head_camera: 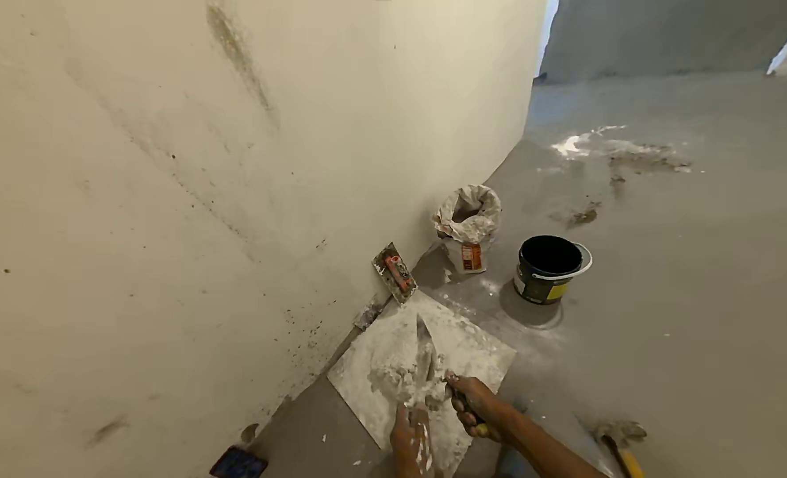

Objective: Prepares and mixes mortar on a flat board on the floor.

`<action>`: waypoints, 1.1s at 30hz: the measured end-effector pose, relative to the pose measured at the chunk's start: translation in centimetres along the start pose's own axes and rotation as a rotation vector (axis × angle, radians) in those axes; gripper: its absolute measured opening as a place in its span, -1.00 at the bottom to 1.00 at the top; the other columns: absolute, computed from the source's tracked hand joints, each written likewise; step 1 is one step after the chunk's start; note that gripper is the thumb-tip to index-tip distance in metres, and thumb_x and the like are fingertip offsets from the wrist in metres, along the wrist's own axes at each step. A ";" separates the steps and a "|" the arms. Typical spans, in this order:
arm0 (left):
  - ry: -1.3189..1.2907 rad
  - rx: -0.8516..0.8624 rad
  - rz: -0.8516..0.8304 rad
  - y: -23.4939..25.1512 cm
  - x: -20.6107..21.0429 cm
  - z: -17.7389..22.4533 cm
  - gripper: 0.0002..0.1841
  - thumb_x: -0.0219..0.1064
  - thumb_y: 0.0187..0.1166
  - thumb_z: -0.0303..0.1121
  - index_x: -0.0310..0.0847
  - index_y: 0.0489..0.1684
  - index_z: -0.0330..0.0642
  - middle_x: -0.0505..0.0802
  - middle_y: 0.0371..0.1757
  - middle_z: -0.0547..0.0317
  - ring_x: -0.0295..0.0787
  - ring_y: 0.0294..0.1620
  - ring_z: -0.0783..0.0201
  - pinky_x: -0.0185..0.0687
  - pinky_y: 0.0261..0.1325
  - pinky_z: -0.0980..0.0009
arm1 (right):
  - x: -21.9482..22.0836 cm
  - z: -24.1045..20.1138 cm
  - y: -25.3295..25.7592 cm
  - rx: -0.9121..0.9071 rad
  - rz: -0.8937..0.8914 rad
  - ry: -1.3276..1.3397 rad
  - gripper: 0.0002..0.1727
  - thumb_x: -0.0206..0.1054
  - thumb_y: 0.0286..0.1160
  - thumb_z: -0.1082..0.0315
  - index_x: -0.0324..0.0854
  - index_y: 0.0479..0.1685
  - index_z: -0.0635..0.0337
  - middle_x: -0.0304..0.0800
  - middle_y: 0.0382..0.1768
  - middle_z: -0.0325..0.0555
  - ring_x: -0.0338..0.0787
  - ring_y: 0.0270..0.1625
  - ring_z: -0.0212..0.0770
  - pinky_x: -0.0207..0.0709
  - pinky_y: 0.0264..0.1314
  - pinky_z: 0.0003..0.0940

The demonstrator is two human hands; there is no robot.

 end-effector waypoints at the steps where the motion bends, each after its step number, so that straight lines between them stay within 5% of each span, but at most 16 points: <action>1: 0.012 0.003 0.027 1.8 -0.5 0.2 -0.57 0.24 0.74 -0.19 0.59 0.31 -0.42 0.88 -0.15 -0.17 0.87 -0.13 0.01 0.78 0.09 -0.03 | 0.5 -0.1 -0.8 0.015 -0.035 -0.083 -0.44 -0.11 0.81 -0.29 0.46 -0.09 0.01 0.38 -0.65 -0.29 0.32 -0.79 -0.35 0.33 -0.76 -0.44; 5: 0.147 0.015 -0.003 8.6 -3.8 0.9 -0.56 0.19 0.76 -0.11 0.58 0.34 -0.30 0.88 -0.07 -0.10 0.86 -0.04 0.04 0.74 0.16 -0.01 | 0.0 1.3 -3.2 0.006 -0.074 -0.260 -0.48 -0.04 0.82 -0.21 0.53 -0.01 0.06 0.47 -0.63 -0.26 0.40 -0.76 -0.32 0.42 -0.71 -0.39; 9: 0.561 0.030 -0.092 9.3 -5.6 1.8 -0.49 0.09 0.77 0.00 0.53 0.53 -0.10 0.84 0.24 -0.07 0.80 0.26 -0.04 0.65 0.35 -0.12 | -1.1 0.7 -4.4 -0.190 0.167 -0.508 -0.61 0.10 0.76 -0.01 0.56 0.05 0.14 0.58 -0.53 -0.12 0.55 -0.63 -0.19 0.51 -0.56 -0.21; 12: 0.790 0.050 -0.170 7.5 -5.6 2.3 -0.47 0.03 0.79 0.01 0.49 0.61 -0.04 0.74 0.42 -0.09 0.77 0.32 -0.08 0.66 0.34 -0.10 | 0.6 -1.5 -6.5 -0.274 0.298 -0.900 -0.55 0.21 0.63 0.12 0.50 0.36 0.21 0.76 -0.10 0.11 0.82 -0.16 0.03 0.72 -0.03 0.08; 15: 0.904 0.100 -0.201 5.9 -4.9 3.6 -0.48 0.03 0.80 -0.02 0.49 0.62 -0.06 0.73 0.44 -0.13 0.81 0.26 -0.09 0.71 0.27 -0.06 | 2.6 -1.8 -6.3 -0.265 0.365 -1.230 -0.43 0.16 0.69 0.19 0.34 0.62 0.26 0.63 0.41 0.23 0.81 0.25 0.20 0.66 0.32 0.19; 21: 0.935 0.114 -0.284 2.2 -5.3 5.9 -0.46 -0.01 0.83 -0.02 0.46 0.64 -0.12 0.70 0.48 -0.14 0.75 0.35 -0.09 0.66 0.36 -0.04 | 2.3 -1.8 -3.1 -0.179 0.376 -1.342 -0.47 0.14 0.69 0.25 0.33 0.61 0.22 0.66 0.34 0.29 0.80 0.26 0.30 0.67 0.26 0.27; 24: 0.772 0.147 -0.195 -0.4 -6.4 5.5 -0.49 0.12 0.77 -0.05 0.57 0.54 -0.17 0.80 0.34 -0.15 0.79 0.30 -0.12 0.67 0.33 -0.10 | -1.1 -1.8 -0.2 -0.206 0.389 -1.037 -0.56 0.23 0.64 0.12 0.51 0.29 0.27 0.78 0.02 0.21 0.83 0.12 0.17 0.66 0.21 0.20; 26: 0.659 0.127 -0.165 -1.8 -6.6 4.6 -0.52 0.19 0.74 -0.09 0.61 0.49 -0.18 0.83 0.29 -0.13 0.81 0.27 -0.12 0.66 0.35 -0.14 | -2.6 -1.5 0.2 -0.237 0.391 -0.759 -0.55 0.31 0.59 0.08 0.59 0.19 0.29 0.78 -0.11 0.10 0.81 -0.13 0.01 0.69 0.01 0.04; 27: 0.612 0.120 -0.154 -2.4 -6.5 4.1 -0.53 0.21 0.72 -0.10 0.62 0.47 -0.19 0.85 0.26 -0.13 0.82 0.25 -0.11 0.65 0.35 -0.14 | -2.8 -1.5 0.2 -0.221 0.389 -0.621 -0.57 0.28 0.62 0.05 0.60 0.18 0.25 0.81 -0.18 0.01 0.78 -0.34 -0.11 0.69 -0.25 -0.11; 29: 0.537 0.091 -0.156 -3.9 -5.9 3.5 -0.53 0.23 0.71 -0.12 0.63 0.46 -0.20 0.84 0.26 -0.13 0.81 0.26 -0.10 0.64 0.37 -0.14 | -2.1 -1.9 -1.1 -0.138 0.353 -0.364 -0.59 0.05 0.84 0.01 0.55 0.19 0.17 0.87 -0.22 -0.07 0.69 -0.61 -0.22 0.55 -0.61 -0.31; 33: 0.500 0.068 -0.127 -5.7 -4.6 3.2 -0.52 0.22 0.72 -0.10 0.63 0.45 -0.22 0.84 0.27 -0.13 0.81 0.28 -0.08 0.64 0.40 -0.10 | -0.7 -3.1 -2.7 -0.097 0.325 -0.227 -0.59 -0.16 0.91 0.08 0.52 0.22 0.14 0.88 -0.20 -0.04 0.67 -0.66 -0.21 0.49 -0.69 -0.35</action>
Point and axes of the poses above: each hand's wrist, its own y-axis towards the middle knuckle, its own x-axis out of the palm, z = x × y, the point moved 4 cm from there along y, towards the middle knuckle
